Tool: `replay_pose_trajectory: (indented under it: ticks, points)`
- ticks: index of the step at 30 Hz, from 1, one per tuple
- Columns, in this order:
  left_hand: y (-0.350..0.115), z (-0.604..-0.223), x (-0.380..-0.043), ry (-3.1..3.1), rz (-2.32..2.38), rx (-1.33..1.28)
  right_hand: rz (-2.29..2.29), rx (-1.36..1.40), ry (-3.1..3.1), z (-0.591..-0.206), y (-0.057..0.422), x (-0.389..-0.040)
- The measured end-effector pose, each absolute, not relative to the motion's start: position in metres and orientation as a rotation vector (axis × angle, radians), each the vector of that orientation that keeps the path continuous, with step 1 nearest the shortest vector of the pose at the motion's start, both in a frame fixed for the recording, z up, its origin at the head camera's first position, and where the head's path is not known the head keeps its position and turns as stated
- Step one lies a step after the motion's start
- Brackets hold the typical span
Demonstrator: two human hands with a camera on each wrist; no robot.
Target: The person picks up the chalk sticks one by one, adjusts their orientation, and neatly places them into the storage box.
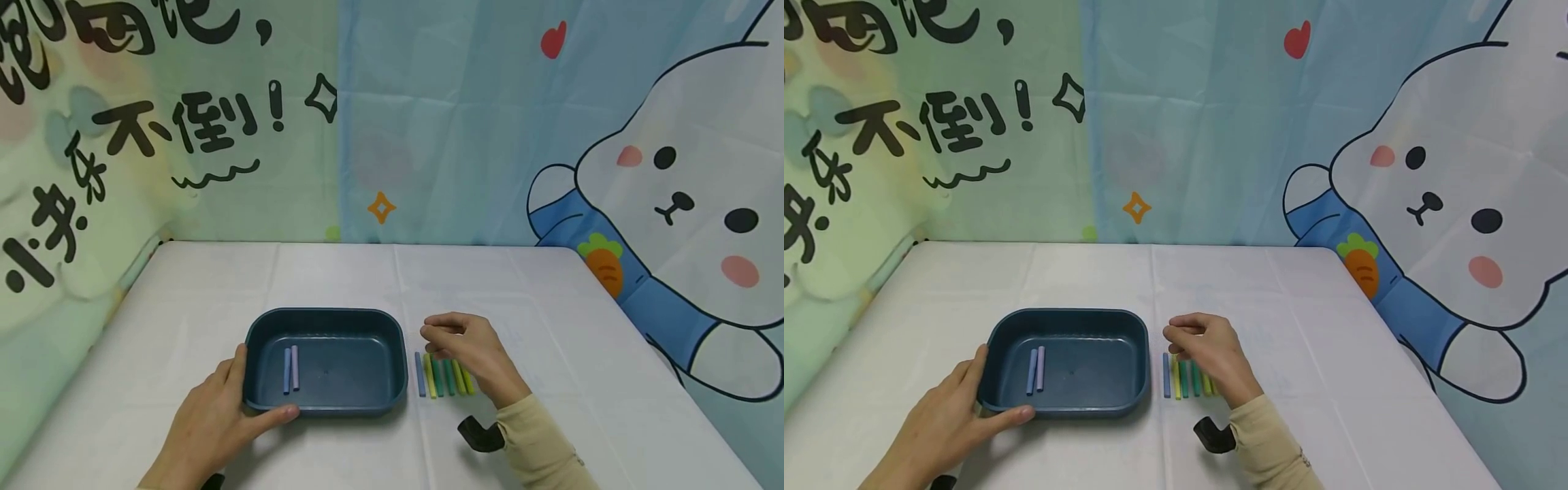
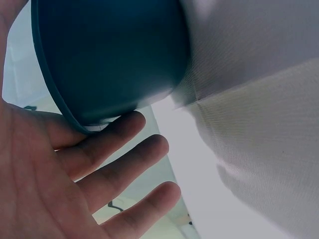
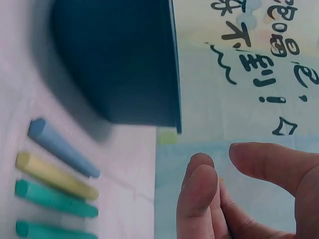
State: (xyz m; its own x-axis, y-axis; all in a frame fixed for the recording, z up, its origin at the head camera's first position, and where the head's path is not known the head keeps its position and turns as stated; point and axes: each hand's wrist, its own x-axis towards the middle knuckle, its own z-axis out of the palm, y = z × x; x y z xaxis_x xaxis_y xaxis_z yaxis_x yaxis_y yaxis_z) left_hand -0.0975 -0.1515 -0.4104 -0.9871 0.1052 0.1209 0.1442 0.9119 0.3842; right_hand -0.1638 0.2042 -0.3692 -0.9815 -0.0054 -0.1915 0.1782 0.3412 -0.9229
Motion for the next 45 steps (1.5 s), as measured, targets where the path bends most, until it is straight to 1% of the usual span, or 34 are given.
replay_pose_trajectory:
  ticks: [16, 34, 45]
  points:
    - [-0.152, -0.411, -0.098, -2.974, -0.623, -0.195, -1.518, 0.281, 2.551, -0.384, 0.243, -0.159]
    - [-0.152, -0.413, -0.098, -2.951, -0.617, -0.202, -1.258, 0.400, 2.618, -0.400, 0.262, -0.159]
    - [-0.153, -0.413, -0.098, -2.951, -0.617, -0.198, -1.093, 0.321, 2.713, -0.410, 0.262, -0.162]
